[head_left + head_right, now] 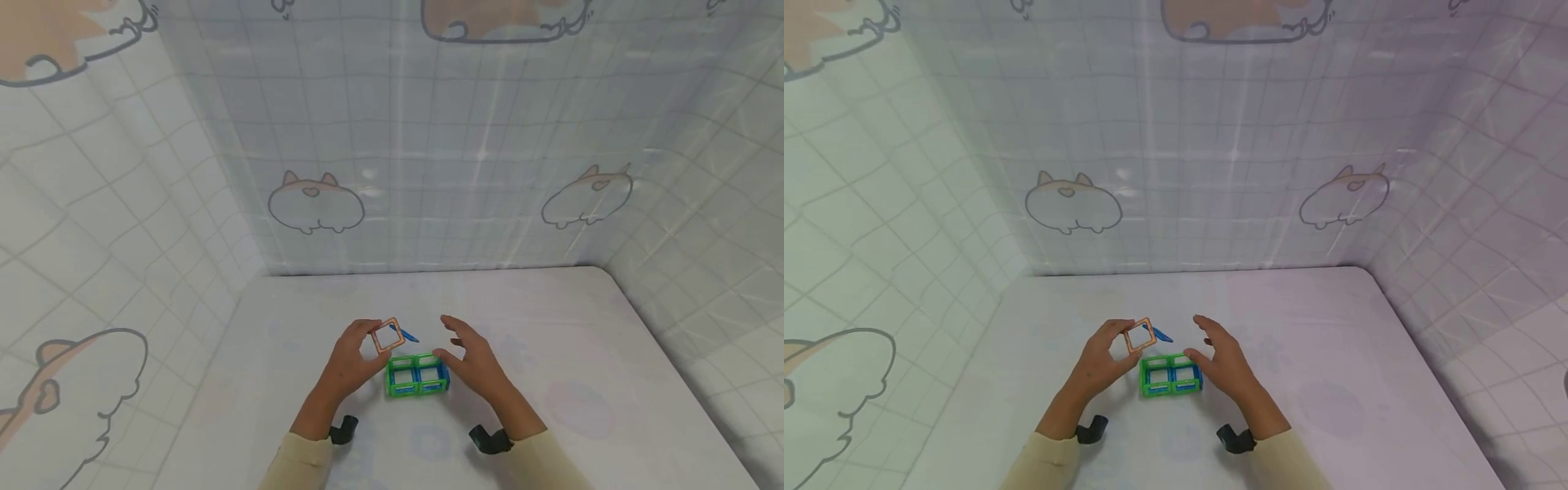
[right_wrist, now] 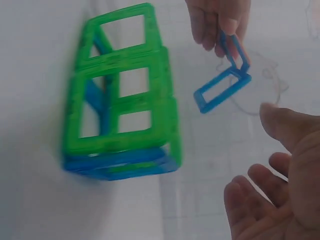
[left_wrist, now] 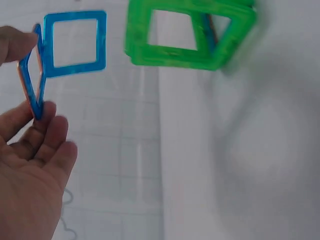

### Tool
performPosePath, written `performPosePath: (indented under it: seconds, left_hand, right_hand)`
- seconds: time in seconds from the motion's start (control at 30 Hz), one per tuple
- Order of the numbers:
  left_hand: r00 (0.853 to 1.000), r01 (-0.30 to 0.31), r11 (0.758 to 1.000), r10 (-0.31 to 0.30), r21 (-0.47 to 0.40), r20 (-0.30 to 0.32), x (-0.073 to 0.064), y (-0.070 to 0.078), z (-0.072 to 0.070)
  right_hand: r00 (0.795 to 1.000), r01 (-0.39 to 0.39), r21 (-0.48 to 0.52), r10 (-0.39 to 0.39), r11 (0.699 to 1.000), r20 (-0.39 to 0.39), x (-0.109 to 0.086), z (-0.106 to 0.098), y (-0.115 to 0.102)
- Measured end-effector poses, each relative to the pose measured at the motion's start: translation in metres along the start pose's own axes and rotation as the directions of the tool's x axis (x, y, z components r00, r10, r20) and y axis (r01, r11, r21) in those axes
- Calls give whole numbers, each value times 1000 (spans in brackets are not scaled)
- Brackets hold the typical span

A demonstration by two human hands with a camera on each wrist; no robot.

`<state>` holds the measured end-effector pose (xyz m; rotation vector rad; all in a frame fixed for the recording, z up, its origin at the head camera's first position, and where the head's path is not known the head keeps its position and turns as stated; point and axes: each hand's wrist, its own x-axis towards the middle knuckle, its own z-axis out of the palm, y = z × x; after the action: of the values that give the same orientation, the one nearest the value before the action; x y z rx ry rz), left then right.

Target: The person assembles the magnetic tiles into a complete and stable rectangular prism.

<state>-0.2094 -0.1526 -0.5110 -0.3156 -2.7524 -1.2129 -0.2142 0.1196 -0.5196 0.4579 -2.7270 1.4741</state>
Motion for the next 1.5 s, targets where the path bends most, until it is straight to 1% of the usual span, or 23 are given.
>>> performPosePath:
  seconds: [0.13, 0.2, 0.27, 0.33, 0.4, 0.5, 0.6, 0.67, 0.8, 0.87, 0.97, 1.13, 1.23, 1.33, 1.4, 1.5]
  left_hand:
    - [996, -60, 998, 60, 3, 69, -4, 10, -4]
    - [990, -99, 995, 99, -2, 104, -6, 15, -6]
    - [982, -138, 990, 138, -7, 131, -8, 19, -8]
    - [974, -171, 985, 172, -21, 147, -9, 22, -10]
    - [967, -199, 979, 204, -47, 155, -10, 24, -12]
    - [959, -219, 972, 230, -79, 164, -12, 25, -13]
    - [955, -223, 969, 240, -107, 177, -13, 25, -13]
    - [953, -224, 967, 244, -122, 182, -14, 24, -12]
    - [949, -233, 962, 257, -146, 182, -15, 23, -11]
    - [946, -243, 958, 269, -154, 181, -16, 22, -11]
    - [936, -270, 948, 299, -166, 185, -16, 22, -10]
    - [918, -300, 930, 342, -213, 200, -16, 22, -9]
    - [915, -282, 921, 343, -270, 213, -17, 23, -9]
    - [910, -256, 902, 346, -347, 229, -17, 24, -10]
    - [907, -238, 890, 347, -388, 239, -16, 25, -10]
    - [901, -250, 879, 365, -407, 234, -17, 24, -10]
  right_hand:
    - [994, 56, -37, -52, 998, 92, 5, -2, -14]
    - [989, 78, -65, -69, 995, 132, 5, -4, -19]
    - [982, 94, -69, -81, 993, 169, 5, -5, -24]
    - [974, 104, -54, -91, 993, 207, 4, -5, -27]
    - [965, 112, -7, -107, 994, 241, 2, -6, -30]
    - [949, 131, 68, -145, 989, 281, -1, -5, -31]
    - [937, 166, 111, -191, 980, 292, -3, -6, -30]
    - [932, 197, 115, -222, 974, 288, -4, -6, -28]
    - [928, 230, 98, -248, 968, 276, -6, -4, -23]
    - [926, 239, 106, -259, 965, 275, -7, -3, -21]
    - [922, 242, 139, -272, 960, 276, -7, -1, -18]
    - [922, 187, 173, -233, 967, 308, -9, -2, -19]
    - [916, 153, 185, -210, 971, 342, -11, -3, -22]
    - [905, 129, 222, -207, 966, 372, -12, -4, -23]
    - [900, 107, 260, -205, 960, 385, -12, -4, -23]
    - [891, 96, 329, -229, 939, 392, -11, -4, -21]
